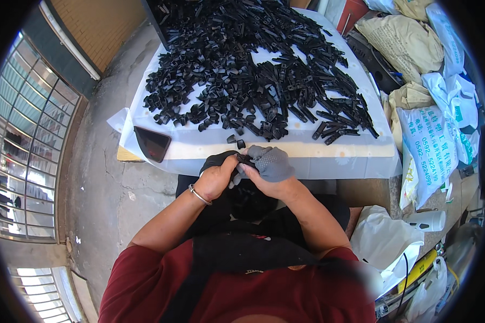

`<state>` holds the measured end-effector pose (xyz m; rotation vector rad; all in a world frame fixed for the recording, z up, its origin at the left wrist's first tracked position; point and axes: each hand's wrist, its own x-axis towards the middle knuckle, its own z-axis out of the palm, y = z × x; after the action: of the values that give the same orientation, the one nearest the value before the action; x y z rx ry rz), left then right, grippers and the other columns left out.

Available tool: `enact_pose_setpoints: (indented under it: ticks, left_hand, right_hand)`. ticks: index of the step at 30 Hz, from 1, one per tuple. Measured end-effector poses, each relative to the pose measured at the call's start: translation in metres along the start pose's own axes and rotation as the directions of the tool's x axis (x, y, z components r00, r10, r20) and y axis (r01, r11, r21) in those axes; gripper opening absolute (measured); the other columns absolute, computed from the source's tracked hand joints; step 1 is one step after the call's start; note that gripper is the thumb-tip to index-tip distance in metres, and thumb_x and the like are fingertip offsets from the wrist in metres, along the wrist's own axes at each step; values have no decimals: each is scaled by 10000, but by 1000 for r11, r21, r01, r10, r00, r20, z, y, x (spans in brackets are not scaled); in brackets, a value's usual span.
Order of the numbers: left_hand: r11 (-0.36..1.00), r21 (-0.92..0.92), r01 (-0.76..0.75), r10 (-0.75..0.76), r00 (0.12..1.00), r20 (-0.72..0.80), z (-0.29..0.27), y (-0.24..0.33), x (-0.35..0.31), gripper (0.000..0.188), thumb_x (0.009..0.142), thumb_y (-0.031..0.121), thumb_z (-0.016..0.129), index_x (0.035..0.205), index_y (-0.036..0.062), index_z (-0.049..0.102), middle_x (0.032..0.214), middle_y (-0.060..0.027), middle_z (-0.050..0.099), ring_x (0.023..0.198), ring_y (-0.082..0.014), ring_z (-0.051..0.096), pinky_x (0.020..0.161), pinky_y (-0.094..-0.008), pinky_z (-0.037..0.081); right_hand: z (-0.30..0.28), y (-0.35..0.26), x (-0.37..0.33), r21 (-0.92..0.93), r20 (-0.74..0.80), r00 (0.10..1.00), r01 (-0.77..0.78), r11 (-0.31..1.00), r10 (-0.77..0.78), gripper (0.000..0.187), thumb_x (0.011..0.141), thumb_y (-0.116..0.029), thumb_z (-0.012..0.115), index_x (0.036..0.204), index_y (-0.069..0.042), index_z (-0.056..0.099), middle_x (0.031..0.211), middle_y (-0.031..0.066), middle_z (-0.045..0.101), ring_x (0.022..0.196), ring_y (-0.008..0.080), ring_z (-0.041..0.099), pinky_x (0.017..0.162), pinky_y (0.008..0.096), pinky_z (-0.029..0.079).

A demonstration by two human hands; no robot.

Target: Sorting and inspecting small black components at a workbench.

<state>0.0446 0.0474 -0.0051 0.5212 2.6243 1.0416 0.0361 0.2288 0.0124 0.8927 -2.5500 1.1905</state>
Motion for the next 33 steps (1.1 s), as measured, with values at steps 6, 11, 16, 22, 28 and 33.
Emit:
enact_pose_setpoints:
  ticks: [6, 11, 16, 22, 28, 33]
  left_hand:
    - [935, -355, 3, -76, 979, -190, 6, -5, 2, 502, 925, 463, 284, 1170, 70, 478, 884, -164, 598, 813, -267, 587, 727, -330, 456]
    - [868, -461, 186, -285, 946, -157, -8, 8, 0, 592, 897, 531, 319, 1022, 14, 578, 881, -150, 609, 807, -253, 586, 730, -318, 451]
    - [874, -407, 265, -349, 926, -147, -10, 14, -1, 549, 905, 498, 340, 990, 10, 577, 793, -139, 616, 773, -254, 602, 707, -327, 452]
    - [976, -198, -89, 5, 921, -389, -6, 19, 3, 401, 934, 320, 352, 882, 1, 590, 770, -165, 611, 739, -317, 591, 666, -367, 453]
    - [990, -30, -136, 113, 910, -399, 1, 8, 2, 298, 912, 201, 375, 821, 9, 583, 789, -188, 602, 758, -365, 571, 670, -393, 454]
    - [991, -52, -125, 96, 919, -383, -3, 4, -7, 288, 907, 201, 382, 828, 11, 584, 794, -194, 600, 762, -368, 570, 678, -401, 452]
  right_hand:
    - [-4, -10, -2, 71, 36, 997, -77, 995, 75, 263, 818, -249, 564, 959, -27, 566, 803, 146, 591, 740, 334, 559, 667, 384, 440]
    - [-14, -11, -5, -84, 43, 999, -20, 996, 24, 262, 831, -260, 552, 944, -24, 572, 786, 155, 586, 743, 336, 553, 668, 386, 439]
    - [-13, -15, -4, -204, 33, 999, -25, 979, 32, 245, 825, -267, 561, 831, -25, 595, 722, 132, 591, 686, 330, 546, 612, 401, 424]
    - [-11, -21, -3, -367, 78, 996, 0, 930, 31, 214, 802, -250, 572, 794, -38, 601, 702, 110, 589, 678, 315, 553, 603, 399, 424]
    - [18, -14, -10, -295, 10, 1000, -25, 955, 29, 222, 790, -240, 574, 903, -51, 597, 868, 100, 597, 805, 298, 554, 710, 389, 433]
    - [31, -10, -7, -226, -123, 979, 131, 965, -162, 181, 761, -200, 583, 872, -56, 591, 810, 102, 600, 751, 301, 566, 666, 392, 446]
